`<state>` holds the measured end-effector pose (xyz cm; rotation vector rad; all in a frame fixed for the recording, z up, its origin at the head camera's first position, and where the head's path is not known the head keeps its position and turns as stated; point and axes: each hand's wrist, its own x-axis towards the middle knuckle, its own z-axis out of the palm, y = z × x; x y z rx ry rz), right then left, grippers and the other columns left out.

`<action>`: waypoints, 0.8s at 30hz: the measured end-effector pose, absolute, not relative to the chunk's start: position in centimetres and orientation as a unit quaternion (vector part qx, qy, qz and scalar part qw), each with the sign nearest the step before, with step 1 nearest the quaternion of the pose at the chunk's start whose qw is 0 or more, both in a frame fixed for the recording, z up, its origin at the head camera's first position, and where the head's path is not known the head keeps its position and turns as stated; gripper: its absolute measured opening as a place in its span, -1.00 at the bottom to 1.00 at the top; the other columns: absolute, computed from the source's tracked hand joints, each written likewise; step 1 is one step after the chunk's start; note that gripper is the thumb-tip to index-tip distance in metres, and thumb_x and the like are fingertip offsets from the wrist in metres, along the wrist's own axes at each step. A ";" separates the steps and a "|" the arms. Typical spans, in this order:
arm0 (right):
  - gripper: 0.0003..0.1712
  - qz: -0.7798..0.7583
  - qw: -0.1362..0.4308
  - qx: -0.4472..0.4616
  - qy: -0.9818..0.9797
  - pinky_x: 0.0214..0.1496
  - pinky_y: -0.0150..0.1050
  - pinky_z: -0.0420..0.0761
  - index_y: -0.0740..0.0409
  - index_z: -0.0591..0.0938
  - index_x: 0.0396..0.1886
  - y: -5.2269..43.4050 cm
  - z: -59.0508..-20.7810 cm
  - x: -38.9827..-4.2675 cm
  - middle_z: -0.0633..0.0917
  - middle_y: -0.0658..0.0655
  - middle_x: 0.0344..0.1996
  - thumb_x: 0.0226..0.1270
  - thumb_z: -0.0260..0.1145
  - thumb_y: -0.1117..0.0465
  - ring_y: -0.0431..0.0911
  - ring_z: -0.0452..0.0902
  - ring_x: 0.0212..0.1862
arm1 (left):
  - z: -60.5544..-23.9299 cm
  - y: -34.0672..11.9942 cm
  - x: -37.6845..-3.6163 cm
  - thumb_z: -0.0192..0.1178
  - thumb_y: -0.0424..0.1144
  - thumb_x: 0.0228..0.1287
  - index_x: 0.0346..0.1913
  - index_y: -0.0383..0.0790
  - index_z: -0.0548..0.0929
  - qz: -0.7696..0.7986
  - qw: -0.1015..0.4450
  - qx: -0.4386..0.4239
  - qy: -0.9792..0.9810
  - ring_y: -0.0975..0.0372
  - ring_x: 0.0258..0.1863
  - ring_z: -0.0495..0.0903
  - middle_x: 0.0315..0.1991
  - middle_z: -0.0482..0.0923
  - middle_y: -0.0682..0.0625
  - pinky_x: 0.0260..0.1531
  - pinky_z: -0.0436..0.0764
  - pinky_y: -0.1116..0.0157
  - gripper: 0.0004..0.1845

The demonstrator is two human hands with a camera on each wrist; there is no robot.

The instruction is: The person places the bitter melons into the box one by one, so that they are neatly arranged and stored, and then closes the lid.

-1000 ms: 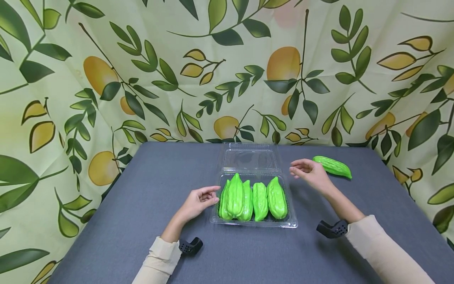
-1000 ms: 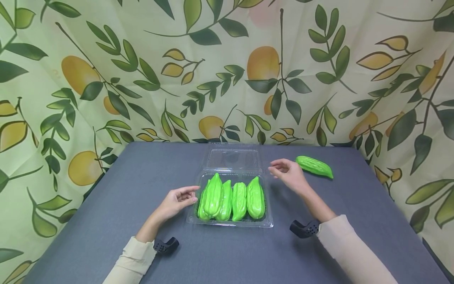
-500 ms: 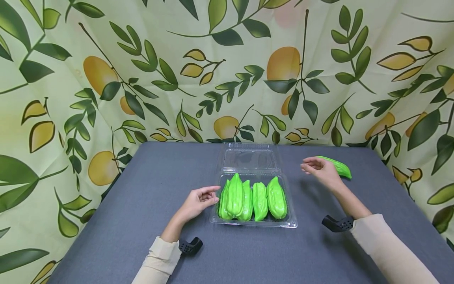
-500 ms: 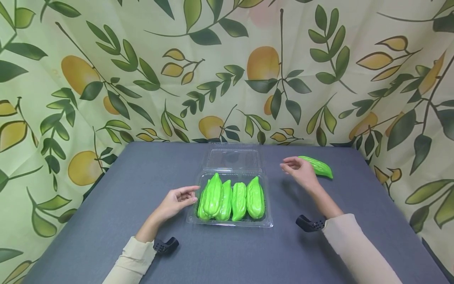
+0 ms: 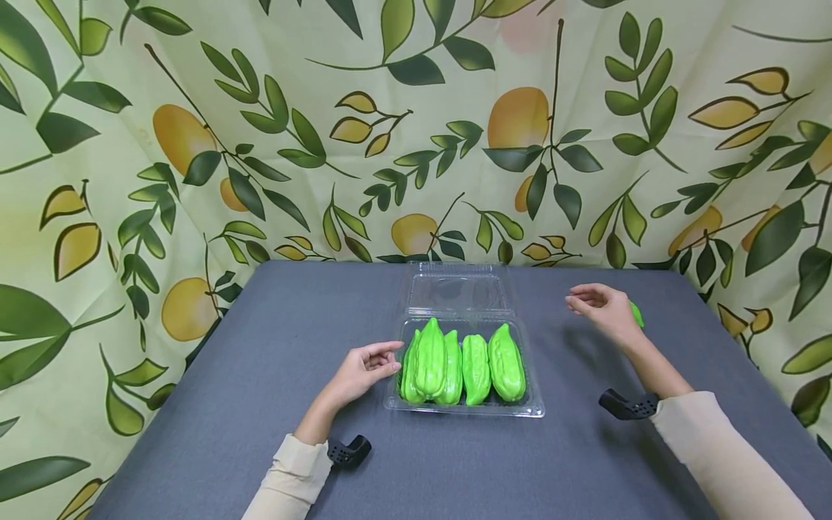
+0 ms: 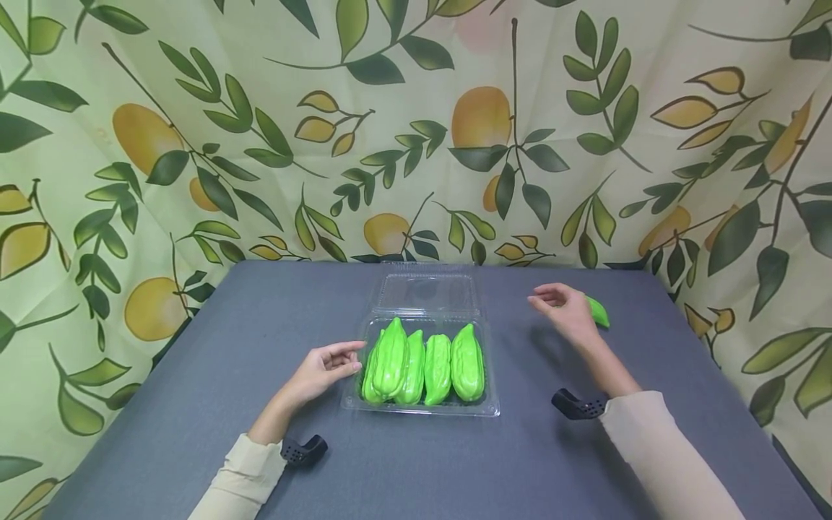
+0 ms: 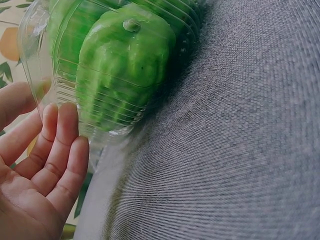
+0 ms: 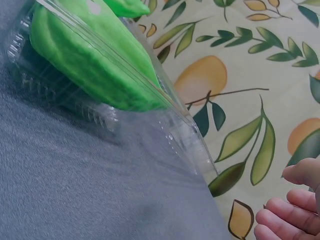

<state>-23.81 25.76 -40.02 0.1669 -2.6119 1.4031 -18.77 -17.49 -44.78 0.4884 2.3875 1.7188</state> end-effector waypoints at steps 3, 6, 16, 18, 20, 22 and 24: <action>-0.51 0.466 0.092 0.043 -0.879 -0.37 -0.61 0.55 0.49 0.54 0.04 26.1 -39.9 -23.9 0.50 -0.56 -0.54 0.35 0.27 0.12 -0.60 0.51 -0.43 | -44.8 -17.5 -18.8 0.22 -0.38 0.27 0.19 -0.52 0.49 0.575 0.079 0.164 0.798 0.48 -0.33 0.51 -0.19 0.54 -0.36 -0.28 0.55 0.55 -0.55; -0.51 0.447 0.099 0.025 -0.889 -0.39 -0.62 0.50 0.44 0.57 0.03 26.5 -39.9 -23.9 0.48 -0.59 -0.55 0.34 0.28 0.08 -0.62 0.46 -0.42 | -44.8 -17.5 -18.8 0.22 -0.38 0.27 0.19 -0.52 0.49 0.575 0.079 0.165 0.798 0.48 -0.33 0.51 -0.19 0.54 -0.35 -0.28 0.54 0.55 -0.55; -0.46 0.417 0.116 -0.011 -0.901 -0.37 -0.65 0.40 0.38 0.58 0.04 28.2 -39.8 -23.7 0.41 -0.66 -0.53 0.35 0.25 -0.02 -0.71 0.30 -0.37 | -44.7 -17.5 -18.7 0.21 -0.39 0.27 0.18 -0.53 0.49 0.577 0.077 0.166 0.796 0.49 -0.33 0.51 -0.19 0.54 -0.34 -0.26 0.55 0.55 -0.55; -0.46 0.415 0.125 -0.010 -0.901 -0.37 -0.66 0.39 0.39 0.58 0.04 28.5 -39.9 -23.7 0.40 -0.67 -0.53 0.35 0.25 -0.01 -0.72 0.30 -0.37 | -44.7 -17.5 -18.7 0.21 -0.38 0.27 0.18 -0.53 0.49 0.577 0.078 0.166 0.796 0.49 -0.33 0.51 -0.19 0.54 -0.34 -0.27 0.54 0.55 -0.55; -0.47 0.416 0.132 -0.006 -0.900 -0.36 -0.68 0.37 0.41 0.58 0.03 28.7 -40.0 -23.6 0.40 -0.68 -0.53 0.35 0.25 0.01 -0.73 0.29 -0.37 | -44.7 -17.5 -18.7 0.21 -0.38 0.28 0.19 -0.53 0.49 0.578 0.078 0.165 0.796 0.49 -0.33 0.51 -0.19 0.54 -0.34 -0.27 0.54 0.55 -0.55; -0.48 0.418 0.141 -0.003 -0.898 -0.35 -0.70 0.36 0.43 0.58 0.02 29.0 -40.0 -23.6 0.41 -0.69 -0.54 0.35 0.26 0.03 -0.75 0.30 -0.38 | -44.7 -17.5 -18.7 0.21 -0.38 0.28 0.19 -0.52 0.49 0.578 0.078 0.164 0.796 0.49 -0.33 0.50 -0.19 0.54 -0.34 -0.27 0.54 0.55 -0.55; -0.49 0.420 0.148 -0.003 -0.895 -0.36 -0.71 0.36 0.45 0.57 0.01 29.4 -40.1 -23.6 0.41 -0.70 -0.54 0.34 0.27 0.06 -0.76 0.30 -0.38 | -44.7 -17.5 -18.7 0.22 -0.38 0.28 0.19 -0.52 0.49 0.577 0.078 0.164 0.796 0.49 -0.33 0.50 -0.19 0.54 -0.34 -0.27 0.54 0.55 -0.55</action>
